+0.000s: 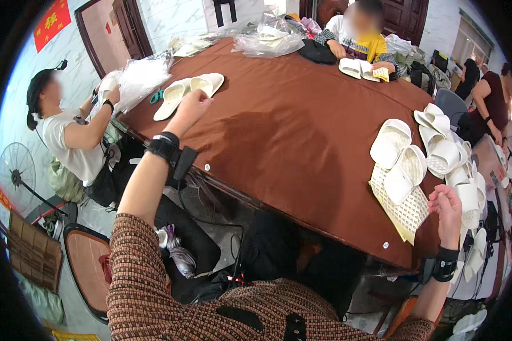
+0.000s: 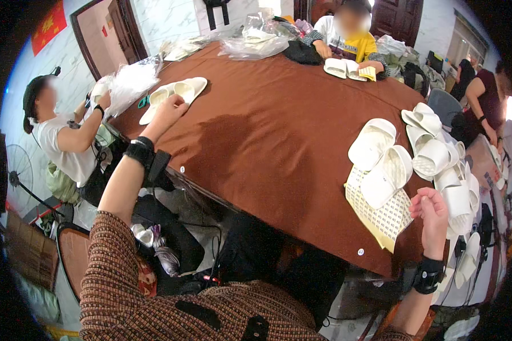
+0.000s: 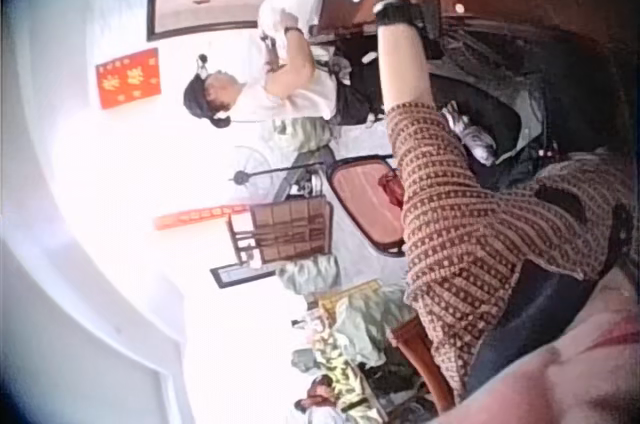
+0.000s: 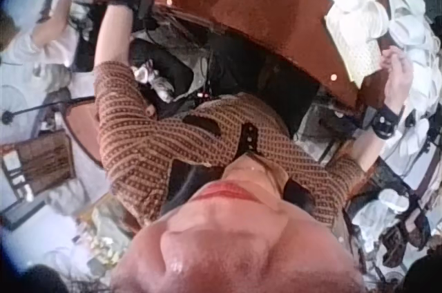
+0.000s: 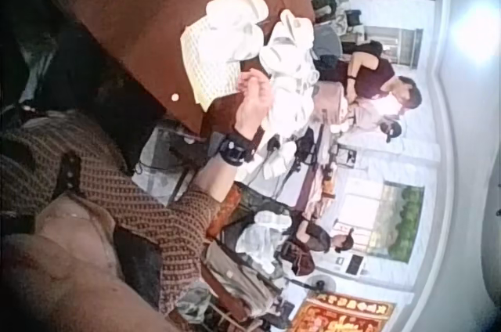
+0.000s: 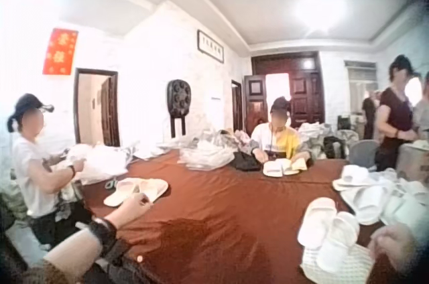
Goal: The person is applying size stickers to the inside of white plastic slides.
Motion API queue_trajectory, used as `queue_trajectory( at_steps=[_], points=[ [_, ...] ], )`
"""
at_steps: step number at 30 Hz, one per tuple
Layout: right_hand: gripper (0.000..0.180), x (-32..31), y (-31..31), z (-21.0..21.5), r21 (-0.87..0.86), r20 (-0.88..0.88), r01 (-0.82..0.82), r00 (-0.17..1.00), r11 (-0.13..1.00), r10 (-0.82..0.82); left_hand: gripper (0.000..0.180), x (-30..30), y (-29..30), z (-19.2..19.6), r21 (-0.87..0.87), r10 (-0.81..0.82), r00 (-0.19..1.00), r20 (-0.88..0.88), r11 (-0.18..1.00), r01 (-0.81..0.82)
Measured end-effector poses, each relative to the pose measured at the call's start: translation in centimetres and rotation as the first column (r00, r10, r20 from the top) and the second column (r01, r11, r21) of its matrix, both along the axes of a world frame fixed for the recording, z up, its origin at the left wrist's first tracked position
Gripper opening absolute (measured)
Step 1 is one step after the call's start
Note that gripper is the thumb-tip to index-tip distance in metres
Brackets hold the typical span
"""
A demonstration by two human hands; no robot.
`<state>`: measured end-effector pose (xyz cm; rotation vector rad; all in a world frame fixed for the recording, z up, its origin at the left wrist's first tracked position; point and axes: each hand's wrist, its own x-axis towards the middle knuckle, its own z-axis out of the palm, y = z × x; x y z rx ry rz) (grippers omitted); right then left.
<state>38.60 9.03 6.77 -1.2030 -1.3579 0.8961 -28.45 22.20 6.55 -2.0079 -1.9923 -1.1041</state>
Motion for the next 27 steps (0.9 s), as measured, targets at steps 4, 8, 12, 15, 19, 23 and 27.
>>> queue_trajectory(
  at_steps=[4,8,12,15,19,23,27],
  points=[
    [0.014,-0.5,0.5,-1.6,-0.049,0.097,0.072,0.993,0.996,-0.067,0.037,-5.2,2.3,-0.7,-0.184,0.11,0.978,-0.177,0.973,-0.143],
    [0.014,-0.3,0.6,-3.2,-0.051,0.051,0.096,0.994,0.994,-0.093,0.037,-10.0,4.9,-1.9,-0.184,0.127,0.968,-0.217,0.969,-0.168],
    [0.013,-0.1,0.3,-3.3,-0.063,0.004,0.2,0.98,0.978,-0.201,0.034,-10.2,8.1,-0.6,-0.326,0.135,0.958,-0.252,0.92,-0.216],
    [0.011,0.2,0.5,-3.6,-0.129,0.156,0.187,0.974,0.974,-0.166,0.033,-12.9,10.0,-1.7,-0.308,0.109,0.939,-0.326,0.927,-0.214],
    [0.01,0.1,0.8,-3.6,-0.139,0.191,0.19,0.968,0.972,-0.162,0.047,-14.3,11.7,-3.7,-0.382,0.113,0.935,-0.337,0.891,-0.245],
    [0.01,-0.1,0.7,-3.4,-0.191,0.164,0.228,0.966,0.955,-0.198,0.048,-13.4,12.9,-3.8,-0.398,0.156,0.962,-0.225,0.886,-0.237],
    [0.01,-0.4,1.1,-3.2,-0.214,0.176,0.274,0.955,0.938,-0.239,0.039,-13.9,13.7,-3.0,-0.358,-0.177,0.687,-0.705,0.925,-0.13]
  ],
)
